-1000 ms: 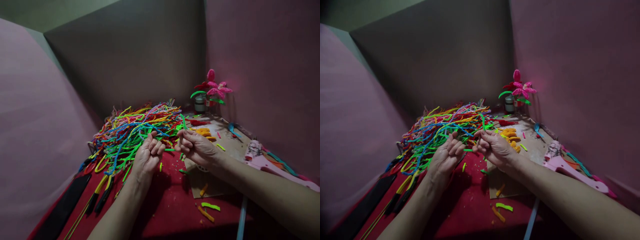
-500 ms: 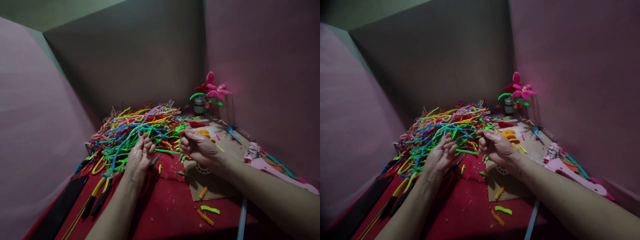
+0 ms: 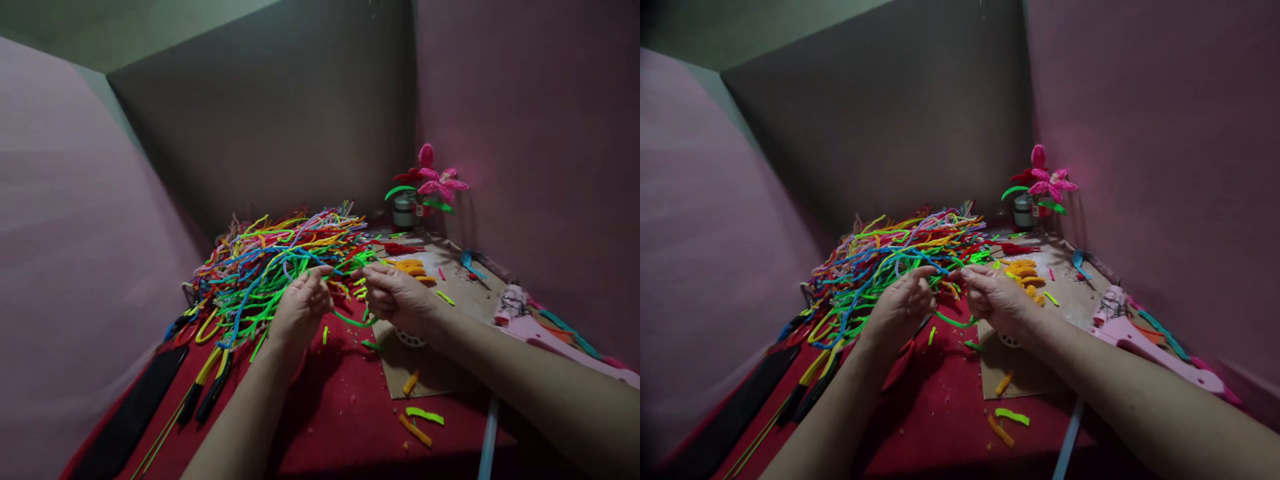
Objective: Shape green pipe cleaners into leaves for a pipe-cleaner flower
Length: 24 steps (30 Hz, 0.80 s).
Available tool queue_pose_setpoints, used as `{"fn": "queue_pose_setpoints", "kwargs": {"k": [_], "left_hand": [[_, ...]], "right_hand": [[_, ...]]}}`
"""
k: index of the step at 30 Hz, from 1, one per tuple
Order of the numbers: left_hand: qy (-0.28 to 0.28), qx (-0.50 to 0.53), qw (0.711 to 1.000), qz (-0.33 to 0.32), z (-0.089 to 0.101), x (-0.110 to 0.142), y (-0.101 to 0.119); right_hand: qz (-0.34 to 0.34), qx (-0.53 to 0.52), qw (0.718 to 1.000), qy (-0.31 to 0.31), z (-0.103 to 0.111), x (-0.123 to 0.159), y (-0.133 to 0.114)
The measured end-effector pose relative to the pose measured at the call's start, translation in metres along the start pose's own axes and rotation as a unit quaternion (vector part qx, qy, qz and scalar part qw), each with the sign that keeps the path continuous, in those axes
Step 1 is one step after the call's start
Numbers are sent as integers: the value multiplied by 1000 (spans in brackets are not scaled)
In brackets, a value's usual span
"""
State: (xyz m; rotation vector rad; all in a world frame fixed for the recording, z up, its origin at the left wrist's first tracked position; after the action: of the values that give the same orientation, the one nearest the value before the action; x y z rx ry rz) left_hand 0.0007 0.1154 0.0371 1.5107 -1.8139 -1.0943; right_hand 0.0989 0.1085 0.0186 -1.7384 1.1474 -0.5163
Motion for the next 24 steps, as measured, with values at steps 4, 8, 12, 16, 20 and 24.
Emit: {"fn": "queue_pose_setpoints", "kwargs": {"k": [4, 8, 12, 16, 20, 24], "left_hand": [[-41, -53, 997, 45, -26, 8, -19], [-38, -72, 995, 53, -31, 9, -27], [15, -19, 1000, 12, -16, 3, -14], [53, 59, 996, -31, 4, -3, 5], [84, 125, 988, -46, 17, -5, 6], [77, 151, 985, -40, 15, -5, 1]], "right_hand": [[-38, 1, 998, -51, -12, 3, 10], [-81, 26, 994, -65, -14, 5, 18], [-47, 113, 992, -25, -4, 2, 12], [-46, 192, 980, 37, 12, -2, 13], [-52, 156, 984, 70, 21, -3, 18], [-50, 166, 981, 84, 23, -1, 17]]}}
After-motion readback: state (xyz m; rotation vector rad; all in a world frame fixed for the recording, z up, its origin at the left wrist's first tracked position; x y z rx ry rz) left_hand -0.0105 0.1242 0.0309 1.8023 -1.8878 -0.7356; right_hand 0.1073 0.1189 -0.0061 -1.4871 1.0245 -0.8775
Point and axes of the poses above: each hand's wrist, its own x-axis away from the middle knuckle, its own z-axis out of the back of the hand, y = z × x, the point moved 10 cm from there along -x, towards the middle knuckle, and after that the axes turned 9 degrees about x, right-handed, at the moved point
